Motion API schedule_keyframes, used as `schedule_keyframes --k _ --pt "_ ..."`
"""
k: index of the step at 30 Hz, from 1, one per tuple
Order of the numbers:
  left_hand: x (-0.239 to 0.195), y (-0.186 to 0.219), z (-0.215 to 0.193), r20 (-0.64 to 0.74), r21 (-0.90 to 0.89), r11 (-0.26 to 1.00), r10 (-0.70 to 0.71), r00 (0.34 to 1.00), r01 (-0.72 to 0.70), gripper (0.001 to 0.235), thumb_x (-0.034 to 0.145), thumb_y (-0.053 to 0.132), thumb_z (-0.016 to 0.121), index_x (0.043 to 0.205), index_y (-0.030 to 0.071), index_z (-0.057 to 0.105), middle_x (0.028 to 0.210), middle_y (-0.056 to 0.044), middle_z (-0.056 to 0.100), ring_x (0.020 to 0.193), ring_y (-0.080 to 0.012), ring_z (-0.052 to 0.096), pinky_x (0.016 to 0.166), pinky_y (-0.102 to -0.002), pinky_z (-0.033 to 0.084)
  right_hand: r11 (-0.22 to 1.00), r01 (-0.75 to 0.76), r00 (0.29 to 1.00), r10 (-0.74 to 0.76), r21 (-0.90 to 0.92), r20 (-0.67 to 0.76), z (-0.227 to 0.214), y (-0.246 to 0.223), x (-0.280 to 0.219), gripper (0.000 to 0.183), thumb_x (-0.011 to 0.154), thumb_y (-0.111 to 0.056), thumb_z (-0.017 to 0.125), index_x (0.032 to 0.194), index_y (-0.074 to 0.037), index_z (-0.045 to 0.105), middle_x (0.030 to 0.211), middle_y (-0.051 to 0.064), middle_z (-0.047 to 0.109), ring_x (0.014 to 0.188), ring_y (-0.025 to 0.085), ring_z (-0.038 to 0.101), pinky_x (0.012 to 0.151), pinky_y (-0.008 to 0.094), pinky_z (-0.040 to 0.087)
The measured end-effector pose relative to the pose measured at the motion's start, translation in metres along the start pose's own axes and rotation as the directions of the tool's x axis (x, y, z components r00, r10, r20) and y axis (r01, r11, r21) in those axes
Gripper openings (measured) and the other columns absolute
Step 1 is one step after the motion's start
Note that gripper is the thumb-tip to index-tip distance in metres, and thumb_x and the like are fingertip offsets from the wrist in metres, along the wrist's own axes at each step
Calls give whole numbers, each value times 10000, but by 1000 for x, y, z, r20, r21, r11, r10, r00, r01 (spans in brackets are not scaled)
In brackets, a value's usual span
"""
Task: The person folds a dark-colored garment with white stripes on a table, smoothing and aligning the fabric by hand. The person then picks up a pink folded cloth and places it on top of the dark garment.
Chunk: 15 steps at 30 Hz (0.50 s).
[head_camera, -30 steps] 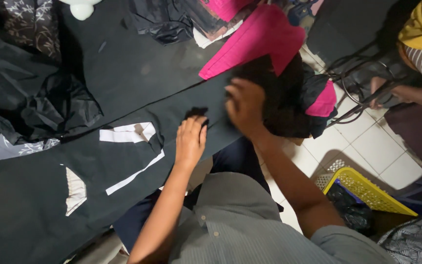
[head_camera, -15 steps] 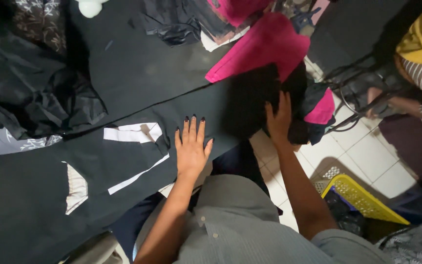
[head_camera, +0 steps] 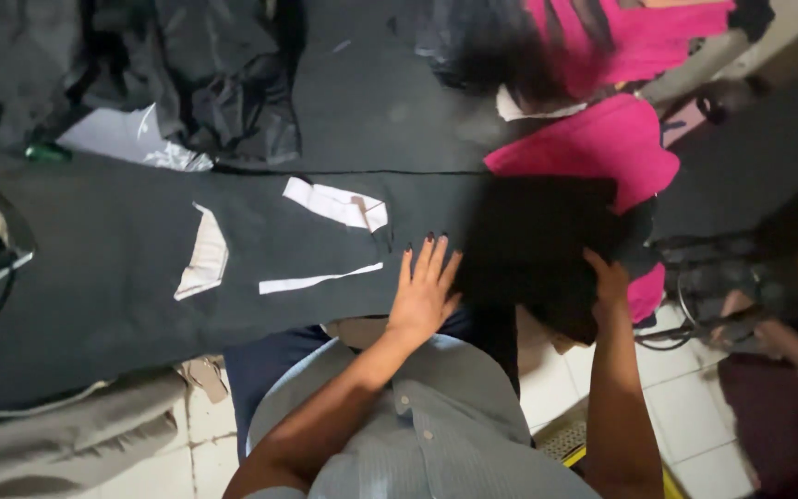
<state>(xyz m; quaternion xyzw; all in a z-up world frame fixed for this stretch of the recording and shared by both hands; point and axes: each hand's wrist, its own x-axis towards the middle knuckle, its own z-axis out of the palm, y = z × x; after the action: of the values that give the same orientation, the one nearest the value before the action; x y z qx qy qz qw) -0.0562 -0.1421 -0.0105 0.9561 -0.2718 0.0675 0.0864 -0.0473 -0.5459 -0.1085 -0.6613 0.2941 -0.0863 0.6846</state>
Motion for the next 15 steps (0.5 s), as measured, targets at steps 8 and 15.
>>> schedule_keyframes --k 8,15 --pt "-21 -24 -46 -307 -555 828 -114 945 -81 564 948 219 643 1467 47 504 1610 -204 432 1529 -399 384 1274 -536 258 895 -184 983 165 406 83 6 -55 -5 365 890 -164 713 1235 -46 688 1180 117 723 1058 292 720 938 447 594" --pt "0 -90 -53 -151 -333 877 -413 898 347 631 955 328 664 1446 -23 479 1518 -215 451 1452 -421 344 1197 -628 189 939 9 965 -98 343 244 96 -156 -70 392 871 -109 663 1261 -66 661 1178 99 719 1064 281 717 947 417 592"
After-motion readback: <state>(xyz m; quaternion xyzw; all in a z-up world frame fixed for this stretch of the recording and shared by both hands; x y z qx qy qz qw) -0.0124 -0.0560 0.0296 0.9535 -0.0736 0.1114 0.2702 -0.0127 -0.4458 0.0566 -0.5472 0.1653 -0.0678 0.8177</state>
